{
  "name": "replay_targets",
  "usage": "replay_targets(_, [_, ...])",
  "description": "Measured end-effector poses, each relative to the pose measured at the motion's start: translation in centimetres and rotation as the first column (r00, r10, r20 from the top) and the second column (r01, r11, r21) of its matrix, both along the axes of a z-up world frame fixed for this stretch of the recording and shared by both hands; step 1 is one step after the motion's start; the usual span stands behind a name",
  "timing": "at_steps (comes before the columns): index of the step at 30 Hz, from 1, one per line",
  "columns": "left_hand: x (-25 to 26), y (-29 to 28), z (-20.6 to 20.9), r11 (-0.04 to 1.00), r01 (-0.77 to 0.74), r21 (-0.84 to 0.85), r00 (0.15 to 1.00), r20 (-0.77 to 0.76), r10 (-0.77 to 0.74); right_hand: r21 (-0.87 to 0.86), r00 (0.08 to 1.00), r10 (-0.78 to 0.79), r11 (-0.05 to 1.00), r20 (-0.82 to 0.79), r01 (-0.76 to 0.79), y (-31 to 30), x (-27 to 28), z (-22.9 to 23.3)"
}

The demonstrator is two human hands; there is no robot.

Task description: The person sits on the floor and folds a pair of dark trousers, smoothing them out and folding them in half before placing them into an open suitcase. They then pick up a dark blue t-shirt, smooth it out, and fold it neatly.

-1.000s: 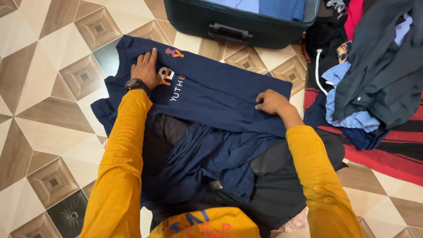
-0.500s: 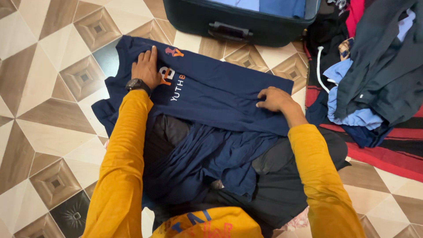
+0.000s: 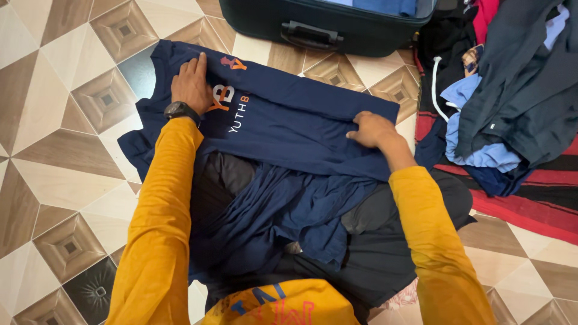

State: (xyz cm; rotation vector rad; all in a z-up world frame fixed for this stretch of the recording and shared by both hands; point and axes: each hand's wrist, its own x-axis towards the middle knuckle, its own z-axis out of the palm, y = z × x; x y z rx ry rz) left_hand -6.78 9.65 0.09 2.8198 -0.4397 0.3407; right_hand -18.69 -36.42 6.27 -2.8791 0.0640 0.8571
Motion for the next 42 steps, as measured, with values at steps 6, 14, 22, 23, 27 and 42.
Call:
replay_targets(6, [0.0, 0.1, 0.4, 0.994, -0.074, -0.074, 0.997, 0.022, 0.076, 0.114, 0.930, -0.228, 0.956, -0.290, 0.269, -1.0, 0.8, 2.0])
replay_targets(14, [0.7, -0.1, 2.8, 0.975, -0.055, -0.217, 0.996, 0.051, 0.067, 0.288, 0.767, -0.070, 0.946, 0.637, -0.153, -5.8, 3.0, -2.6])
replay_targets(22, [2.1, -0.3, 0.4, 0.969, -0.043, -0.244, 0.947, 0.300, 0.117, 0.180, 0.995, 0.005, 0.983, 0.103, -0.023, -3.4, 1.7, -5.0])
replay_targets(23, [1.4, -0.3, -0.5, 0.980, -0.099, -0.173, 0.982, 0.142, 0.124, 0.216, 0.998, 0.020, 0.976, 0.053, -0.031, -3.5, 1.5, -5.8])
replay_targets(27, [0.9, -0.6, -1.9, 0.979, -0.187, 0.083, 0.887, -0.414, 0.205, 0.223, 0.998, 0.068, 0.972, 0.009, -0.068, -3.1, 1.8, -7.5])
replay_targets(42, [-1.3, -1.2, 0.6, 0.890, -0.237, 0.388, 0.760, -0.496, 0.419, -0.205, 0.955, 0.045, 0.973, -0.295, -0.109, 3.3, -1.2, -4.4])
